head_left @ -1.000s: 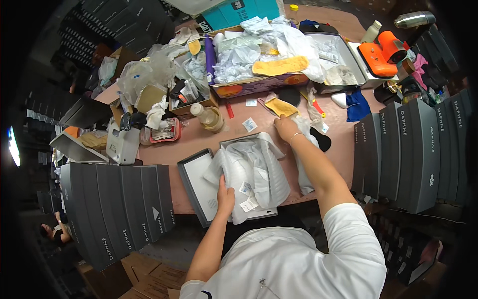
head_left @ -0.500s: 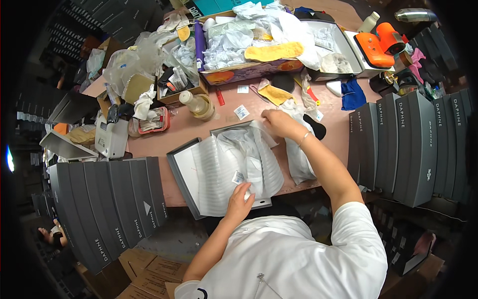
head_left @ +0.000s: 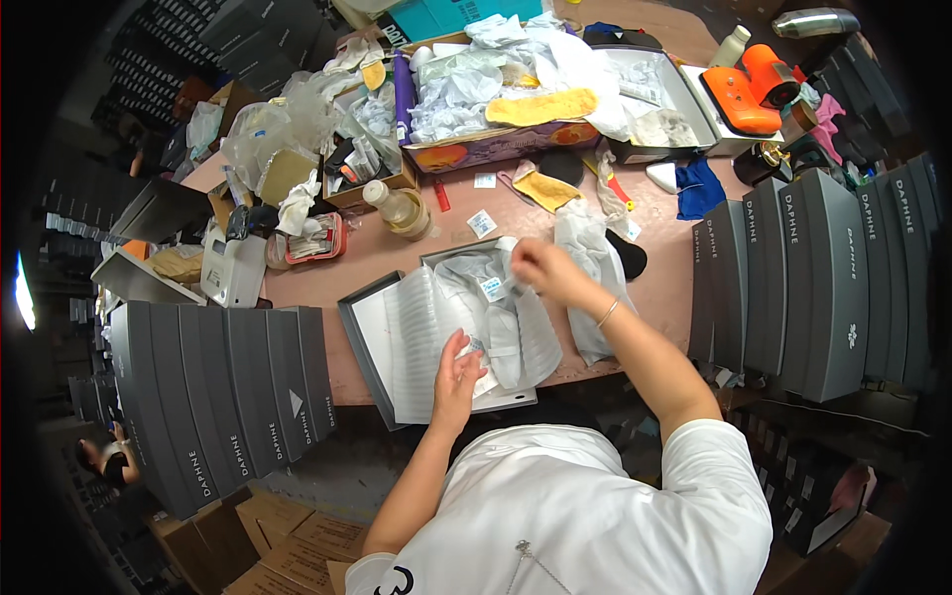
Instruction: Packing pairs of high-heel shoes into boxes using tissue paper and foam inserts.
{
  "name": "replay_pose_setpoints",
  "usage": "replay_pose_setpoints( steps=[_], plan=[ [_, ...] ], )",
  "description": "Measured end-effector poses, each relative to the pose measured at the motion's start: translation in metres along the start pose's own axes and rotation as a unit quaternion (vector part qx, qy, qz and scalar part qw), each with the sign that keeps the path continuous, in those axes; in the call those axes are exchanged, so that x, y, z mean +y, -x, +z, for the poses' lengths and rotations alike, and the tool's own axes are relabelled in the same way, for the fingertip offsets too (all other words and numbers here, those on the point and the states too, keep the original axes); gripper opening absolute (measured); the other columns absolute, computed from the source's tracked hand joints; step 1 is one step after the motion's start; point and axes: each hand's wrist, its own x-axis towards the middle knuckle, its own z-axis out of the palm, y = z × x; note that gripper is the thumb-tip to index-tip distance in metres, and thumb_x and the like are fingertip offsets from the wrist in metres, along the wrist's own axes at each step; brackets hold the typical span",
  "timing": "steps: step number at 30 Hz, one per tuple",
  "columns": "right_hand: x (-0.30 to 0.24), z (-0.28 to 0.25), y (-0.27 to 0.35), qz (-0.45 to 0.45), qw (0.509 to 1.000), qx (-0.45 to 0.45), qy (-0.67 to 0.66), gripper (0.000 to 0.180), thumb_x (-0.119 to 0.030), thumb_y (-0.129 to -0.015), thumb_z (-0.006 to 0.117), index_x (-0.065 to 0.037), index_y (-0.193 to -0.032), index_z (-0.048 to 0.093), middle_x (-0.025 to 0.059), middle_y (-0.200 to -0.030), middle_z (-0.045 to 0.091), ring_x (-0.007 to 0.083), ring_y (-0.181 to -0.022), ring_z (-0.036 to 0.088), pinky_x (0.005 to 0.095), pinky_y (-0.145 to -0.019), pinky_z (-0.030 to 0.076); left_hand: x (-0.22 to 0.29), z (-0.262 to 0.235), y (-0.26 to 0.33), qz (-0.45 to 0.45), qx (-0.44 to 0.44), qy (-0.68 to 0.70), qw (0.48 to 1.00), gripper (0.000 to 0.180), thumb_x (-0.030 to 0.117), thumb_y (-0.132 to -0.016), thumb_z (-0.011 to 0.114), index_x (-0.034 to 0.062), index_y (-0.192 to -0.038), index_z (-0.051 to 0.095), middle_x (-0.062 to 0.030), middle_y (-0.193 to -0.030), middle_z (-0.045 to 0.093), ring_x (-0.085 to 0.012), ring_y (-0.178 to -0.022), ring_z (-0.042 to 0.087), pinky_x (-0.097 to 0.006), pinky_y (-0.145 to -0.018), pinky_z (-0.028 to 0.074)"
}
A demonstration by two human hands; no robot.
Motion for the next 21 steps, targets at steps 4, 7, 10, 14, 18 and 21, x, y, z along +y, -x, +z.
replay_pose_setpoints(
  steps=[4, 7, 10, 14, 18, 21],
  plan=[
    [-0.021, 0.043, 0.026, -0.057, 0.997, -0.036, -0.041, 0.028, -0.022, -0.087, 0.065, 0.0, -0.105, 0.057, 0.017, -0.101, 0.063, 0.0229, -0.086, 0.062, 0.0327, -0.072, 0.049, -0.006, 0.002, -0.033, -0.143, 0.039, 0.264, 0.953, 0.065, 0.042, -0.096, 0.05, 0.009, -0.145, 0.023, -0.0166, -0.143, 0.028, -0.0292, -0.129, 0.035, -0.046, -0.104, 0.036],
    [-0.015, 0.014, 0.057, -0.051, 0.916, 0.163, 0.363, 0.061, -0.026, -0.079, 0.07, -0.002, -0.128, 0.042, 0.019, -0.111, 0.057, 0.037, -0.103, 0.055, 0.045, -0.089, 0.043, -0.025, -0.01, -0.031, -0.155, 0.113, 0.17, 0.967, 0.064, 0.033, -0.095, 0.054, 0.0043, -0.144, 0.024, -0.0164, -0.147, 0.024, -0.0274, -0.134, 0.027, -0.046, -0.109, 0.027],
    [0.052, -0.014, 0.09, 0.167, 0.912, 0.077, 0.366, 0.084, -0.021, -0.074, 0.073, -0.001, -0.141, 0.025, 0.0202, -0.104, 0.059, 0.0378, -0.094, 0.059, 0.0472, -0.082, 0.045, -0.02, -0.004, -0.012, -0.127, 0.059, 0.086, 0.986, 0.064, 0.023, -0.093, 0.056, -0.0002, -0.144, 0.024, -0.0178, -0.15, 0.021, -0.0275, -0.137, 0.026, -0.043, -0.11, 0.027],
    [0.068, -0.018, 0.094, 0.157, 0.951, 0.092, 0.251, 0.091, -0.016, -0.075, 0.071, 0.001, -0.145, 0.016, 0.0264, -0.112, 0.056, 0.0404, -0.098, 0.059, 0.0432, -0.084, 0.047, -0.008, 0.016, -0.005, 0.01, -0.035, -0.058, 0.998, 0.082, 0.027, -0.085, 0.069, -0.0033, -0.144, 0.021, -0.0219, -0.149, 0.023, -0.0321, -0.135, 0.03, -0.04, -0.109, 0.029],
    [-0.01, -0.02, 0.084, -0.006, 0.977, 0.205, 0.055, 0.087, -0.018, -0.08, 0.07, 0.002, -0.145, 0.017, 0.0247, -0.138, 0.042, 0.0339, -0.126, 0.045, 0.0357, -0.103, 0.036, 0.022, 0.038, 0.002, 0.178, -0.13, -0.29, 0.931, 0.111, 0.037, -0.07, 0.081, -0.004, -0.145, 0.011, -0.0253, -0.149, 0.019, -0.0361, -0.138, 0.023, -0.043, -0.112, 0.023],
    [-0.065, 0.008, 0.069, -0.077, 0.965, 0.247, -0.04, 0.079, -0.017, -0.083, 0.068, 0.002, -0.144, 0.022, 0.0219, -0.14, 0.041, 0.0322, -0.125, 0.046, 0.0356, -0.103, 0.036, -0.014, 0.045, -0.015, 0.168, -0.136, -0.255, 0.943, 0.099, 0.023, -0.072, 0.081, -0.0034, -0.144, 0.018, -0.0202, -0.143, 0.033, -0.0302, -0.131, 0.036, -0.039, -0.108, 0.03]
  ],
)
